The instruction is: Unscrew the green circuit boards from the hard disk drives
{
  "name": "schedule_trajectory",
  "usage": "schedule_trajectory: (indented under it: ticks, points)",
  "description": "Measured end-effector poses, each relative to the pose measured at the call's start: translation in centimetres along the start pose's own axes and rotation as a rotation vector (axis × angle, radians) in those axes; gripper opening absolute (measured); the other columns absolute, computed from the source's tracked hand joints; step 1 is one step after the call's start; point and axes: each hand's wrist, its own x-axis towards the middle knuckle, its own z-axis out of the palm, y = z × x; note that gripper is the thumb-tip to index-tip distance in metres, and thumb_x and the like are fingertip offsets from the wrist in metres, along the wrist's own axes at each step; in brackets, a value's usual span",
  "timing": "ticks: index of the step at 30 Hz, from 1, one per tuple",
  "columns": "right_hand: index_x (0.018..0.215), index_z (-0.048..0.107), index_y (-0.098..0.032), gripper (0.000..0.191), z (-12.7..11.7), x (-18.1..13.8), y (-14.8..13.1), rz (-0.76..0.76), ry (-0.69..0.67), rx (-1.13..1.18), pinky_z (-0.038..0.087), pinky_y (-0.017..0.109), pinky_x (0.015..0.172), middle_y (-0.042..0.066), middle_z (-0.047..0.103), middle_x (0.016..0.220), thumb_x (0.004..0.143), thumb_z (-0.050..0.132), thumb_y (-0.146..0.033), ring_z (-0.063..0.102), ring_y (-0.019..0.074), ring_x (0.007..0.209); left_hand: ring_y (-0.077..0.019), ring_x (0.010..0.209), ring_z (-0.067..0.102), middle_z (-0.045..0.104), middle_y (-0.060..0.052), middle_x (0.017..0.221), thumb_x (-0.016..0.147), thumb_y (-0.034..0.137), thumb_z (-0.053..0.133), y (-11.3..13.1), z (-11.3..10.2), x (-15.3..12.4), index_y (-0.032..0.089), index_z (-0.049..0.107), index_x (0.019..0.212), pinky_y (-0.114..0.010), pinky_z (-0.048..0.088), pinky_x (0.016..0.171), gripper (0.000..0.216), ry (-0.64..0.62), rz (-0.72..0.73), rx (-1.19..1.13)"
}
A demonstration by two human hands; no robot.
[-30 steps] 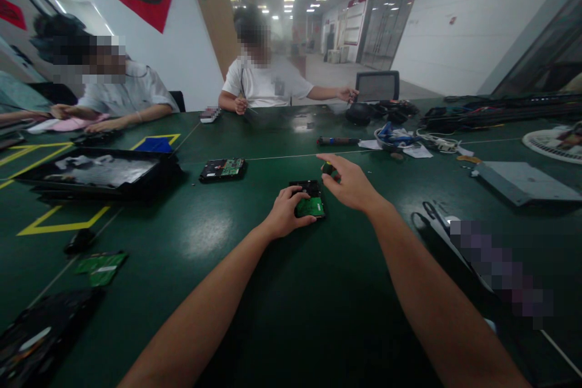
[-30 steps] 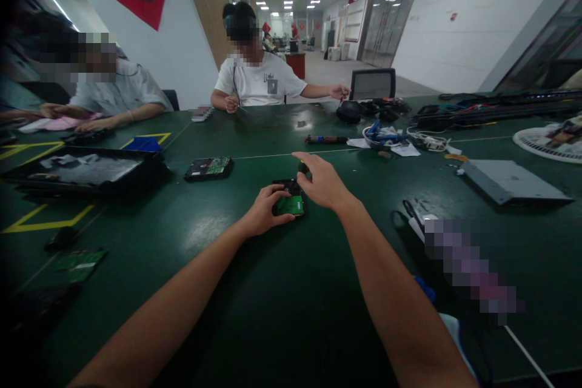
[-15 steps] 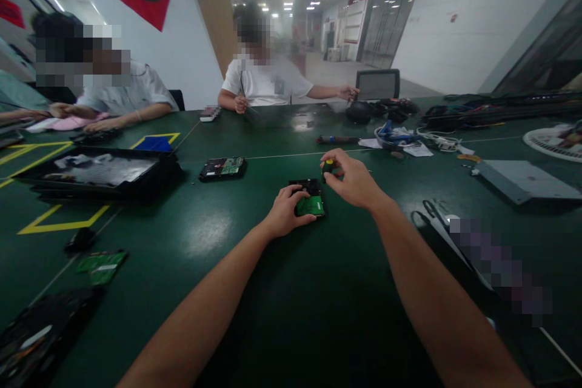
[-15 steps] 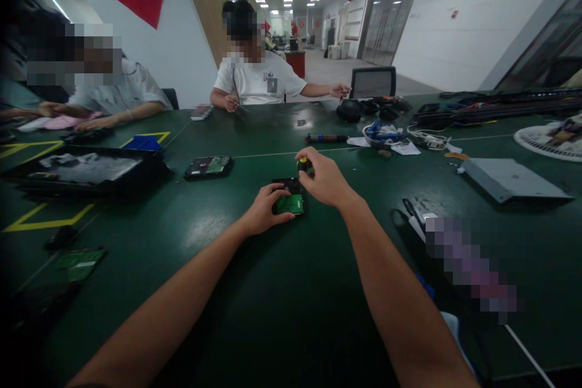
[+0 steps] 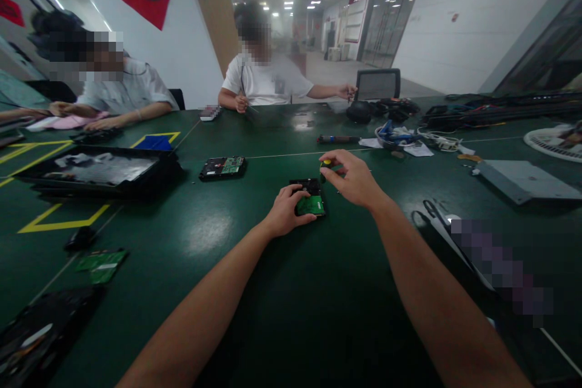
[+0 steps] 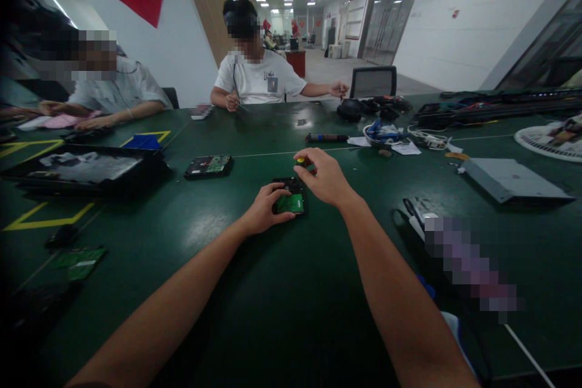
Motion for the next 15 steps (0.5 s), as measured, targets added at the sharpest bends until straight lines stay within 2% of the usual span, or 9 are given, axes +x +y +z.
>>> schedule_trajectory:
  ticks: [11, 15]
  points:
    - [0.123, 0.066, -0.026, 0.03, 0.0, 0.02, 0.23, 0.01, -0.021, 0.031, 0.058, 0.041, 0.087, 0.005, 0.072, 0.121, 0.095, 0.056, -0.021, 0.068, 0.0234, 0.107, -0.038, 0.142, 0.041, 0.046, -0.013, 0.151, 0.079, 0.055, 0.081, -0.43, 0.32, 0.01, 0.027, 0.061, 0.135, -0.059, 0.04, 0.116, 0.065, 0.01, 0.013, 0.018]
    - [0.122, 0.067, -0.026, 0.028, -0.02, 0.08, 0.43, 0.007, -0.003, 0.001, 0.058, 0.04, 0.085, 0.006, 0.072, 0.117, 0.095, 0.057, -0.023, 0.068, 0.0235, 0.103, -0.0376, 0.141, 0.042, 0.047, -0.013, 0.15, 0.079, 0.054, 0.081, -0.42, 0.34, 0.07, 0.027, 0.061, 0.135, -0.058, 0.04, 0.116, 0.065, 0.019, 0.017, 0.019]
